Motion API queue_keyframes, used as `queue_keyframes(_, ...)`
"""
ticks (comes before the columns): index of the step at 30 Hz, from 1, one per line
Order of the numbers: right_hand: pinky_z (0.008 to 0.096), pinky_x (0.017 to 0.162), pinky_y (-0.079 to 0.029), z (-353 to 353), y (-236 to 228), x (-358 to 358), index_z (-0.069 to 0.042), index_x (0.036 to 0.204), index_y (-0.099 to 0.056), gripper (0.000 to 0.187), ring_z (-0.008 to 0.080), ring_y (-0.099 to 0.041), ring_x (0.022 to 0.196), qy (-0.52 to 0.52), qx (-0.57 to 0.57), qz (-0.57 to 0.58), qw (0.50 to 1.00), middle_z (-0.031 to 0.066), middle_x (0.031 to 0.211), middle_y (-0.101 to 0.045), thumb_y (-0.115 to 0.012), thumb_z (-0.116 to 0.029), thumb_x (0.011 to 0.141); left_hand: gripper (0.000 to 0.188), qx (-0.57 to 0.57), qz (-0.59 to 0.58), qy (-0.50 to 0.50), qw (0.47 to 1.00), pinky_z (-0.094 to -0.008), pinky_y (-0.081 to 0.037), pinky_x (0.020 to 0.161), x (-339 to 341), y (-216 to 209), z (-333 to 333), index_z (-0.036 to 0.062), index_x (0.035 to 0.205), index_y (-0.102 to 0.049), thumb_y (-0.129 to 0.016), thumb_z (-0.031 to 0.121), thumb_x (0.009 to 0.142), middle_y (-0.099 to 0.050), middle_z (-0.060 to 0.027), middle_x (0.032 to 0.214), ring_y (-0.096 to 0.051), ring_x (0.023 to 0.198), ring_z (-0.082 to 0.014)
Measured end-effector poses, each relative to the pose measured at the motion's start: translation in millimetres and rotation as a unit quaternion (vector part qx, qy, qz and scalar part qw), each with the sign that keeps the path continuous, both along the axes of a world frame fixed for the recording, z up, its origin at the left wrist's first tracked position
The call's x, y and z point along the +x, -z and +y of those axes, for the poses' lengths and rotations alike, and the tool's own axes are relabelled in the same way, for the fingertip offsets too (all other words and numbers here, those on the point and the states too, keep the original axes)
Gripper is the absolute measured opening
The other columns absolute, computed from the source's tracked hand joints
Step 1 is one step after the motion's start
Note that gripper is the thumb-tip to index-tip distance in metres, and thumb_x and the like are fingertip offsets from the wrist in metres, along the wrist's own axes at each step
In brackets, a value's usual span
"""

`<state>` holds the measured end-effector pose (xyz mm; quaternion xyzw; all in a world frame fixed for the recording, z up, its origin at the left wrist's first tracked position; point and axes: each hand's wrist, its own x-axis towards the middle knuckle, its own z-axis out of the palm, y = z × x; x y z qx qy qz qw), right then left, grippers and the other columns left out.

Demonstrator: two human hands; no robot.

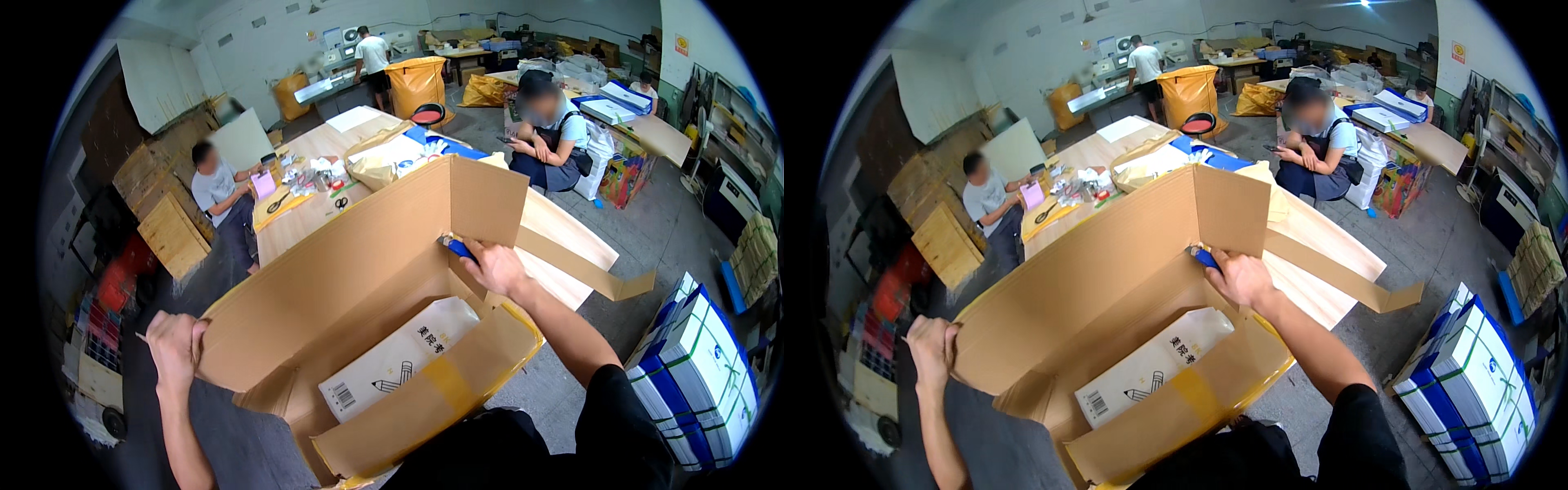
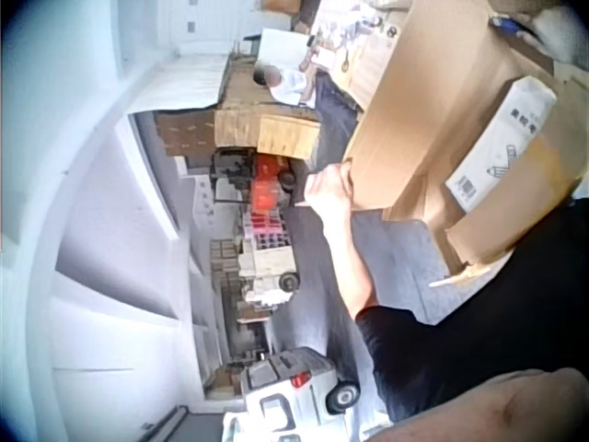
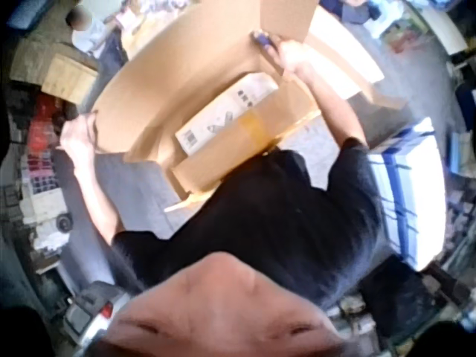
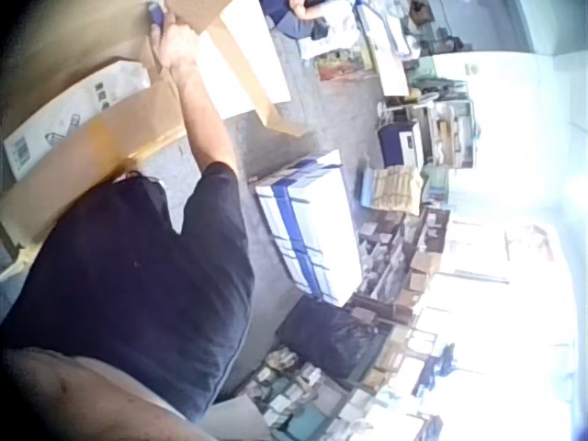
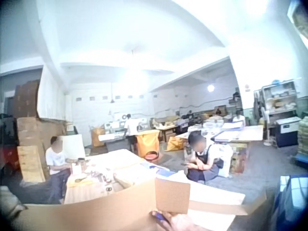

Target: The person opens a cardboard box with a utility knife, places a stack of white paper inside, folds the flaps, and seals the box with yellow packing tape. The person then cuts the box open again and repeats the process.

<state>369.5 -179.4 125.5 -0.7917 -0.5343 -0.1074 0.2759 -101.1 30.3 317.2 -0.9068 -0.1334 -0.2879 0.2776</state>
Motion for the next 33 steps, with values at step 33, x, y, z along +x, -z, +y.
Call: queue_keyframes(33, 0.0503, 0.081, -0.052, -39.2, 75.4, 91.4, -0.009, 0.12, -0.059, 0.045, 0.0416, -0.065, 0.089, 0.097, -0.09, 0.165, 0.977, 0.0244, 0.094, -0.068, -0.047, -0.044, 0.096, 0.041, 0.073, -0.039, -0.016, 0.996, -0.0419, -0.035, 0.058, 10.9, -12.3, 44.0, 0.0059, 0.062, -0.042, -0.062, 0.028, 0.091, -0.043, -0.0128, 0.058, -0.044, 0.055, -0.0333)
